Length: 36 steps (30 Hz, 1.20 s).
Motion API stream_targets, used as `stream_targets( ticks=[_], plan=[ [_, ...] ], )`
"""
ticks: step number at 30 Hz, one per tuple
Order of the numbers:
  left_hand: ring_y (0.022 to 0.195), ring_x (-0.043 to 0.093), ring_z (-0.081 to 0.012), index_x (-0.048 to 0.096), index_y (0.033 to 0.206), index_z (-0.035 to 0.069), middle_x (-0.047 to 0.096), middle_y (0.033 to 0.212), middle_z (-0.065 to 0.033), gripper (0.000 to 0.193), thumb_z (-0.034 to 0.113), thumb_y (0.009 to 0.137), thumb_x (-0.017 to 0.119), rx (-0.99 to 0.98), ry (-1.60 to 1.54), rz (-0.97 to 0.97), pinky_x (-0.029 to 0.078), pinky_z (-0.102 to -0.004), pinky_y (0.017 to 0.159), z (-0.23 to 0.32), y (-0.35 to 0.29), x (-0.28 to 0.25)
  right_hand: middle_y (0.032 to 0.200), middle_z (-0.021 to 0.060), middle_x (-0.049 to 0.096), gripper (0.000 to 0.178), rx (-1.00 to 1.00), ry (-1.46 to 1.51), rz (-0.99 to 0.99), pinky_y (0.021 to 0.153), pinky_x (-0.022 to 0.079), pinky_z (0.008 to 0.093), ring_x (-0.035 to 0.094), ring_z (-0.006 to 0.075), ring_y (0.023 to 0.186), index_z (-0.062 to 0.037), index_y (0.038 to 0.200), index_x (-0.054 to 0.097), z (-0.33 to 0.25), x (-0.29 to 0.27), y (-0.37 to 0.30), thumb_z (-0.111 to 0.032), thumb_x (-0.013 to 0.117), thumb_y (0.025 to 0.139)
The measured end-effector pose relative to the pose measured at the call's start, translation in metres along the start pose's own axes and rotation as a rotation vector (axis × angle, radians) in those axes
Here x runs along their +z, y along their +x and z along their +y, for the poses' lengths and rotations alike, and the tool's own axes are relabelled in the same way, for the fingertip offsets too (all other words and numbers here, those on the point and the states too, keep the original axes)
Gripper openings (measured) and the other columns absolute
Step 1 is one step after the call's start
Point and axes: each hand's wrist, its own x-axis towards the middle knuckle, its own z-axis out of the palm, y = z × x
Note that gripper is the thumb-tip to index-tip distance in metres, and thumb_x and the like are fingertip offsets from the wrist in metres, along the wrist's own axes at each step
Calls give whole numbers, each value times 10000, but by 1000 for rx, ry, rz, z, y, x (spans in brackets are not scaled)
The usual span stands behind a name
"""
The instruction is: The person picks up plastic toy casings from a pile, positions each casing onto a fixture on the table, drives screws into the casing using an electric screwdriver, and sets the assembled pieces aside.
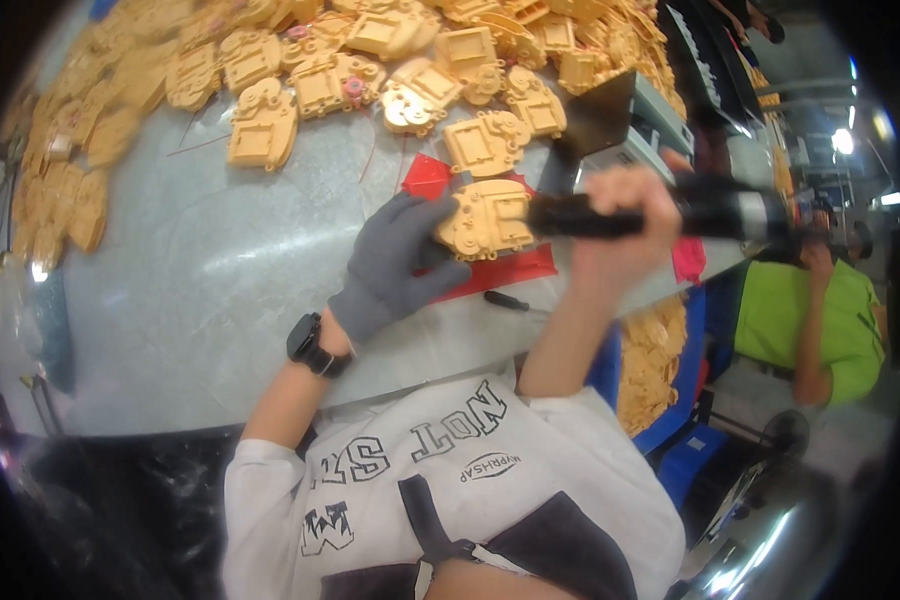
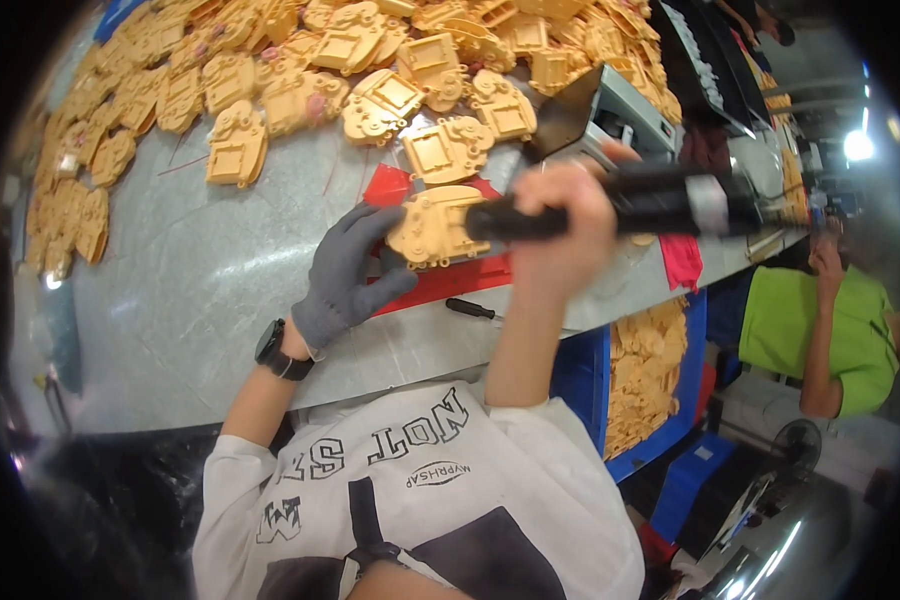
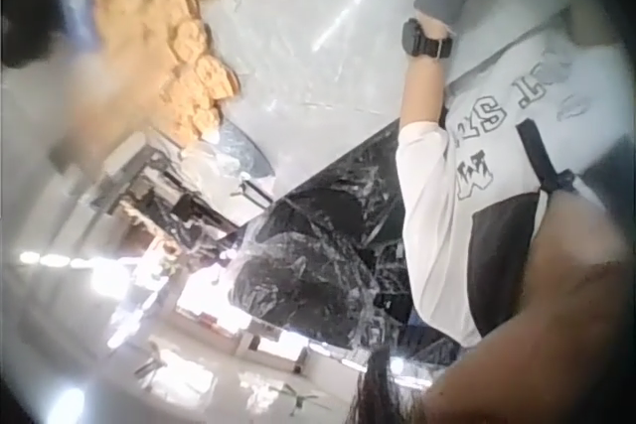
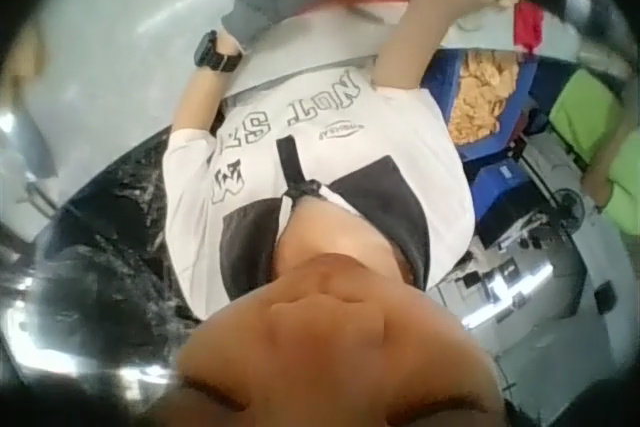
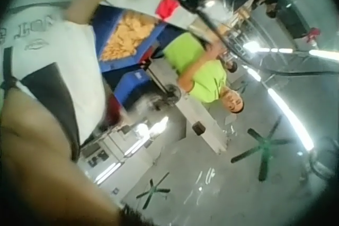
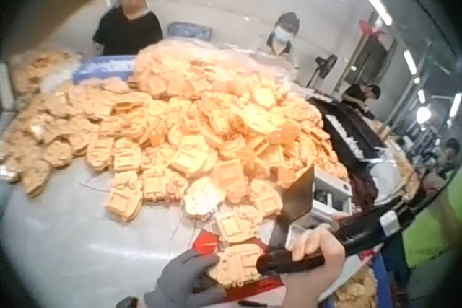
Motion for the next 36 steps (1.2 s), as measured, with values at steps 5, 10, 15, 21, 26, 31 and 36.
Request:
stream_targets(
  ticks=[5, 10, 15, 21, 26, 31, 36],
  plan=[
    [870, 573, -313, 579, 1078, 52, 610, 938, -157, 448, 249, 691, 692, -203, -6, 145, 456, -391, 758, 9, 19, 23, 643, 7, 394, 224, -43, -8, -33, 627, 406, 328, 397, 131, 558, -80, 1057, 470, -49, -28, -14, -173, 462, 854],
    [867, 581, -164, 573, 1057, 36, 612, 869, -68, 286, 116, 789, 633, -233, -442, 336, 485, -280, 742, -7, -16, 26, 617, -19, 344, 258, -136, -11, -6, 583, 295, 261, 353, 95, 534, -60, 1061, 510, -59, -28, -14, -189, 510, 838],
    [884, 574, -154, 481, 1178, 25, 600, 954, -72, 432, 104, 788, 650, -376, -405, 382, 471, -274, 795, 11, -21, -16, 619, -20, 348, 235, -95, 14, 64, 607, 317, 258, 365, 95, 551, -63, 1049, 519, -51, -46, -7, -180, 513, 845],
    [924, 590, -246, 463, 1213, 41, 614, 981, -128, 583, 359, 758, 643, -307, 234, 52, 421, -367, 890, 12, 31, 25, 630, -14, 364, 244, -70, 0, 10, 626, 340, 279, 377, 97, 560, -58, 1073, 520, -55, -45, -13, -175, 498, 860],
    [894, 601, -253, 483, 1183, 61, 615, 955, -122, 558, 374, 744, 629, -281, 26, 239, 300, -402, 1017, 12, 26, 38, 635, -12, 358, 233, -99, 17, 67, 620, 340, 268, 374, 98, 562, -55, 1060, 525, -63, -56, -9, -167, 496, 858],
    [897, 601, -230, 481, 1195, 77, 613, 932, -106, 555, 338, 732, 638, -322, -17, 235, 258, -415, 1046, 11, 25, 44, 631, -12, 348, 234, -136, -51, 118, 613, 347, 268, 370, 102, 556, -57, 1061, 522, -68, -68, -7, -167, 496, 856],
    [820, 598, -211, 534, 1134, 70, 606, 876, -89, 484, 278, 708, 635, -365, -60, 310, 268, -410, 1045, 13, 31, 47, 641, -6, 374, 256, -112, -50, 123, 620, 355, 280, 386, 105, 560, -53, 1083, 505, -59, -77, -6, -170, 495, 856]
  ],
)
